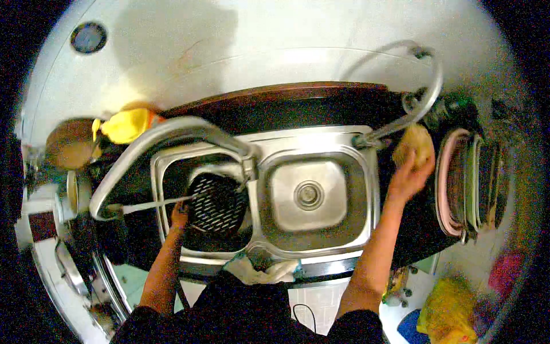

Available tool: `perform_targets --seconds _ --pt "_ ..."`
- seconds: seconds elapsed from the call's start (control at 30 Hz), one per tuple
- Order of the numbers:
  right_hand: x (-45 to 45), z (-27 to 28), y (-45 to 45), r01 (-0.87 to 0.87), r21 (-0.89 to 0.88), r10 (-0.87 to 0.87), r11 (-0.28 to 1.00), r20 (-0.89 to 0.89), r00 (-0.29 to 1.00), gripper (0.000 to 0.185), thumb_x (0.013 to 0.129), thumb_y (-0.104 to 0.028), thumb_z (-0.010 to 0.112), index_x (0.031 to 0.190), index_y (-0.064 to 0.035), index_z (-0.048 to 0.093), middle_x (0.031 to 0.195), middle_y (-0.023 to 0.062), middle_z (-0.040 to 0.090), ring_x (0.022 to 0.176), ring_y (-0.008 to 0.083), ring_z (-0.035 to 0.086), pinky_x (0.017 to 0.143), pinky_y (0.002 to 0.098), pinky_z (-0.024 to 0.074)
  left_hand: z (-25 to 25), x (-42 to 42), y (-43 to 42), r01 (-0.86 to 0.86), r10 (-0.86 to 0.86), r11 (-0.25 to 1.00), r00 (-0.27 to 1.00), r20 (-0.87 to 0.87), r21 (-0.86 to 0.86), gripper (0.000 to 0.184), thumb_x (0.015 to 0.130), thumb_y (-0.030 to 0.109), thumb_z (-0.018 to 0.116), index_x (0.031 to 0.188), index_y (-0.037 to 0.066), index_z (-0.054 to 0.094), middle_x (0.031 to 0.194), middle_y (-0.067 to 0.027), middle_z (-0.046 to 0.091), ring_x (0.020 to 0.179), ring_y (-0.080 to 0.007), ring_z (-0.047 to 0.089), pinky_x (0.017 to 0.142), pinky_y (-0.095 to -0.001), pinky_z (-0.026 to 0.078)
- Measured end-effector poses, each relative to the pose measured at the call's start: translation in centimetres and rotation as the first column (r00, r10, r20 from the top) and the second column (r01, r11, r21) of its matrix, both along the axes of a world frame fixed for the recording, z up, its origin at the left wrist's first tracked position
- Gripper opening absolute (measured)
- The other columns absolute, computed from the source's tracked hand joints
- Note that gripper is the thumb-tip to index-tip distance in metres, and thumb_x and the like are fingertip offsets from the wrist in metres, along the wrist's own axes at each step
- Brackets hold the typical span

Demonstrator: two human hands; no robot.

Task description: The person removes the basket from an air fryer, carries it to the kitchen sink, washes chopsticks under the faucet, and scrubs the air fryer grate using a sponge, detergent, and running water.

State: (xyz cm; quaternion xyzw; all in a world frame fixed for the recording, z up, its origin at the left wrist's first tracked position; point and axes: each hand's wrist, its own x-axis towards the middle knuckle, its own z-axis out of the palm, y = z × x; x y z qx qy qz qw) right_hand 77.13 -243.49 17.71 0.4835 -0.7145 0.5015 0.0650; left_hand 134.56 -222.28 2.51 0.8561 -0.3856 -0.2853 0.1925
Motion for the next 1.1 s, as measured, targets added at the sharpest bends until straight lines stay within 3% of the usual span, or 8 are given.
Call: perform_targets --seconds 0.23,0.33,0.57,0.77,0.87,0.9,1.03,1.1 --pt "19.1 2.5 13.4 -0.561 0.069 0.515 0.825 0.317 0.796 0.050 0.080 -0.023 0.059 0.119 0.0001 0.038 0.110 0.0132 0.044 0.103 0.0226 0.045 0.093 0.0346 0.0350 -2.6 0.9 3.8 0.042 -0.066 0.965 0.994 -0.085 -0.260 0.051 0.071 -0.004 0.049 0.120 0.008 0.049 0.108 -0.0208 0.057 0.101 -0.0365 0.054 0.087 -0.0378 0.042" --pt "28.9 0.6 14.6 -0.857 0.311 0.540 0.410 0.675 0.503 0.042 0.079 -0.018 0.058 0.114 -0.0007 0.042 0.105 0.0192 0.052 0.106 0.0274 0.050 0.087 0.0352 0.0404 -0.6 0.7 4.4 -0.005 -0.039 0.970 0.983 -0.177 -0.244 0.056 0.069 -0.009 0.044 0.123 0.006 0.045 0.115 -0.0199 0.054 0.108 -0.0339 0.051 0.091 -0.0355 0.040" --pt "45.8 -13.6 18.0 -0.908 0.411 0.881 -0.081 0.455 0.127 0.032 0.081 -0.019 0.053 0.110 -0.0052 0.051 0.116 0.0188 0.049 0.102 0.0372 0.050 0.086 0.0437 0.0428 3.8 -0.6 3.9 0.076 -0.091 0.969 0.994 -0.057 -0.233 0.071 0.064 -0.009 0.044 0.133 0.007 0.033 0.110 -0.0237 0.055 0.098 -0.0369 0.055 0.082 -0.0382 0.045" --pt "48.0 -19.5 12.6 -0.684 0.692 0.938 0.230 0.031 0.346 0.024 0.085 -0.022 0.045 0.098 -0.0063 0.057 0.098 0.0180 0.058 0.093 0.0325 0.056 0.077 0.0397 0.0454 5.3 -0.8 3.4 0.027 -0.073 0.958 0.986 -0.153 -0.285 0.076 0.064 -0.018 0.041 0.134 0.009 0.032 0.105 -0.0245 0.054 0.096 -0.0376 0.054 0.083 -0.0375 0.043" --pt "44.4 -19.7 12.6 -0.813 0.574 0.303 0.092 0.762 0.572 0.027 0.084 -0.025 0.044 0.098 -0.0072 0.058 0.089 0.0165 0.062 0.081 0.0321 0.060 0.071 0.0384 0.0471 5.3 -1.0 3.3 0.116 -0.118 0.942 0.993 0.011 -0.314 0.078 0.064 -0.018 0.040 0.135 0.014 0.034 0.093 -0.0218 0.055 0.096 -0.0371 0.050 0.082 -0.0384 0.042" --pt "43.2 -22.5 14.1 -0.666 0.656 0.552 0.355 0.428 0.715 0.028 0.081 -0.020 0.048 0.103 -0.0071 0.058 0.089 0.0149 0.063 0.076 0.0332 0.061 0.066 0.0398 0.0485 5.0 -0.5 3.2 0.120 -0.122 0.938 0.992 0.013 -0.324 0.077 0.065 -0.018 0.041 0.134 0.015 0.035 0.095 -0.0219 0.055 0.096 -0.0376 0.050 0.083 -0.0386 0.042" --pt "42.0 -19.5 15.1 -0.190 0.958 0.799 -0.214 0.284 0.530 0.034 0.076 -0.018 0.053 0.107 -0.0082 0.057 0.090 0.0143 0.063 0.083 0.0308 0.062 0.069 0.0404 0.0489 4.4 -0.5 2.5 0.044 -0.067 0.941 0.996 -0.059 -0.336 0.074 0.066 -0.016 0.041 0.133 0.014 0.036 0.107 -0.0224 0.054 0.099 -0.0378 0.051 0.086 -0.0386 0.041" --pt "42.6 -19.1 14.2 -0.342 0.939 0.690 0.034 0.225 0.688 0.029 0.072 -0.016 0.056 0.099 -0.0075 0.060 0.092 0.0158 0.062 0.087 0.0312 0.060 0.072 0.0409 0.0486 4.5 -0.5 2.4 0.024 -0.072 0.942 0.989 -0.131 -0.335 0.074 0.066 -0.016 0.040 0.133 0.014 0.036 0.110 -0.0224 0.053 0.101 -0.0371 0.052 0.088 -0.0379 0.041"
